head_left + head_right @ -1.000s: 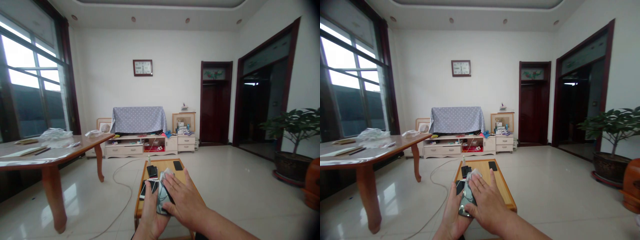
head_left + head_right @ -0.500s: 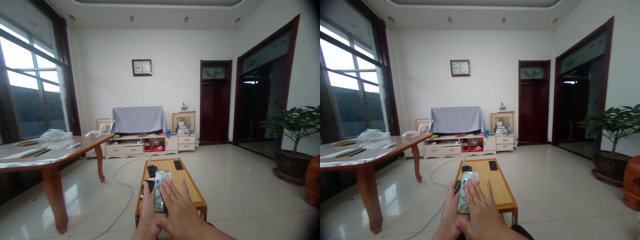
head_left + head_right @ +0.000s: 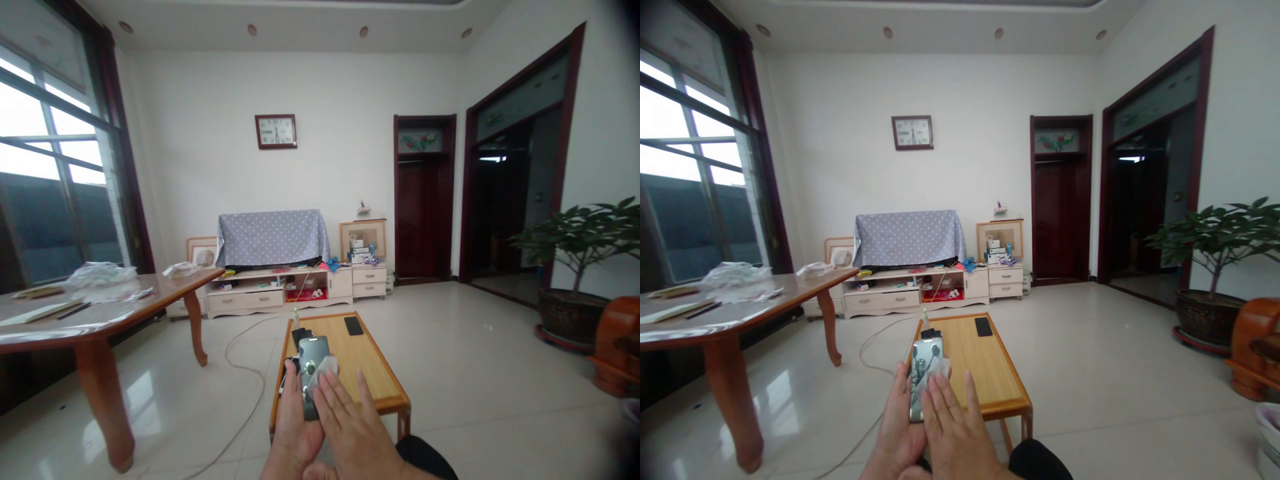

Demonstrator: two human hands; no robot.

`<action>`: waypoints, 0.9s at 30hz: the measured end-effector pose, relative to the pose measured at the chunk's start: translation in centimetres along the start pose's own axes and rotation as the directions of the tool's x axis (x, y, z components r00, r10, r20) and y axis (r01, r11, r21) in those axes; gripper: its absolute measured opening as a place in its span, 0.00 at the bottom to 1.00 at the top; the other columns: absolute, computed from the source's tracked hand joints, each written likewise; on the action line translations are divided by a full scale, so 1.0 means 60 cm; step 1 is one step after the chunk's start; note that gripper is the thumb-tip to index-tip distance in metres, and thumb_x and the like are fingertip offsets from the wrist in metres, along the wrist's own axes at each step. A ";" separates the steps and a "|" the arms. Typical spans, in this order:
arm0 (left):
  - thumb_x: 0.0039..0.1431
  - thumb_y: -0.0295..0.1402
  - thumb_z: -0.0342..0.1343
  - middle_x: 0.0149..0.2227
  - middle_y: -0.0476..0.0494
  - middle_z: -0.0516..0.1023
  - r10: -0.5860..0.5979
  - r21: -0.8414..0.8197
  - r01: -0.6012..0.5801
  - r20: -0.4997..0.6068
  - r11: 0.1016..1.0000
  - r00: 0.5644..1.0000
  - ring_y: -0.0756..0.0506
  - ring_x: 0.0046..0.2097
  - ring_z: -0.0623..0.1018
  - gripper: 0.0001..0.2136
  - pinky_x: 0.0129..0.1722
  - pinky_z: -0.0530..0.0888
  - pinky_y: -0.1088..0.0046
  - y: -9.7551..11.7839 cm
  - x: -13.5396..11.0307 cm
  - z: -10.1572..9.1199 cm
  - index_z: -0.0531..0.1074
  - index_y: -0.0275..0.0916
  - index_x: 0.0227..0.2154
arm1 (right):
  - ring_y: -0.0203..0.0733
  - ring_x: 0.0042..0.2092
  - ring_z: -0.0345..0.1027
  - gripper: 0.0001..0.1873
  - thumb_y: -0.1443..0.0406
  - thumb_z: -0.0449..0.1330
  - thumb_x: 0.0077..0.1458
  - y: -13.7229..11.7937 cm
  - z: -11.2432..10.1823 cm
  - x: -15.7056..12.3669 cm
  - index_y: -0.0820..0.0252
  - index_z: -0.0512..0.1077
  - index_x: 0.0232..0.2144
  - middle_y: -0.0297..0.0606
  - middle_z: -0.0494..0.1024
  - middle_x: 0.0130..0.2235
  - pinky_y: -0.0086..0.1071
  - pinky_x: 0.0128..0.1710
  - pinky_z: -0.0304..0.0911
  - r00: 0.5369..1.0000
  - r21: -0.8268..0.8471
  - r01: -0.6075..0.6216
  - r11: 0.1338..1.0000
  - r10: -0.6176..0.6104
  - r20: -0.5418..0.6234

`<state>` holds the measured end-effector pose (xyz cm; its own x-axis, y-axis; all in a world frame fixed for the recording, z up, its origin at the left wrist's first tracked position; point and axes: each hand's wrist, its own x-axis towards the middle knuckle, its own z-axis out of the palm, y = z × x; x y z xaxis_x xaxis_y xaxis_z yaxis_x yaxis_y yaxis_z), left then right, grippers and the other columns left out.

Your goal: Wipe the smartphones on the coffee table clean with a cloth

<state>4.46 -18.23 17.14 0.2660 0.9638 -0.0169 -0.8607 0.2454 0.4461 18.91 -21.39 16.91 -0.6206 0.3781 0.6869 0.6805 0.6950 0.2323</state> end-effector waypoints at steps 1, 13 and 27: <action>0.63 0.49 0.53 0.52 0.32 0.78 -0.001 0.001 0.001 -0.009 1.000 1.000 0.36 0.54 0.78 0.29 0.59 0.70 0.55 0.002 0.000 -0.003 0.65 0.35 0.61 | 0.55 0.70 0.43 0.41 0.45 0.48 0.64 -0.007 0.004 -0.009 0.65 0.52 0.68 0.49 0.63 0.65 0.58 0.69 0.21 0.999 -0.005 0.033 0.999 -0.033 -0.031; 0.64 0.49 0.53 0.54 0.33 0.77 0.043 -0.002 -0.043 -0.025 0.999 0.999 0.37 0.55 0.77 0.28 0.59 0.70 0.56 -0.003 -0.006 0.025 0.66 0.36 0.60 | 0.57 0.70 0.46 0.44 0.40 0.45 0.63 0.012 -0.030 0.007 0.63 0.49 0.69 0.50 0.58 0.67 0.62 0.68 0.23 0.997 0.039 -0.070 0.997 0.069 0.043; 0.62 0.58 0.46 0.52 0.30 0.77 0.085 0.033 -0.084 -0.028 0.996 0.996 0.36 0.49 0.80 0.34 0.53 0.73 0.54 0.008 -0.012 0.009 0.67 0.36 0.59 | 0.54 0.67 0.55 0.42 0.40 0.44 0.63 -0.028 0.009 -0.021 0.65 0.61 0.64 0.49 0.68 0.62 0.60 0.69 0.25 0.992 -0.008 -0.024 1.000 0.023 -0.125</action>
<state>4.08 -18.88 17.84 0.1799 0.9837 -0.0042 -0.8652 0.1602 0.4752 18.37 -22.70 15.27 -0.5513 0.3141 0.7729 0.6980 0.6811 0.2211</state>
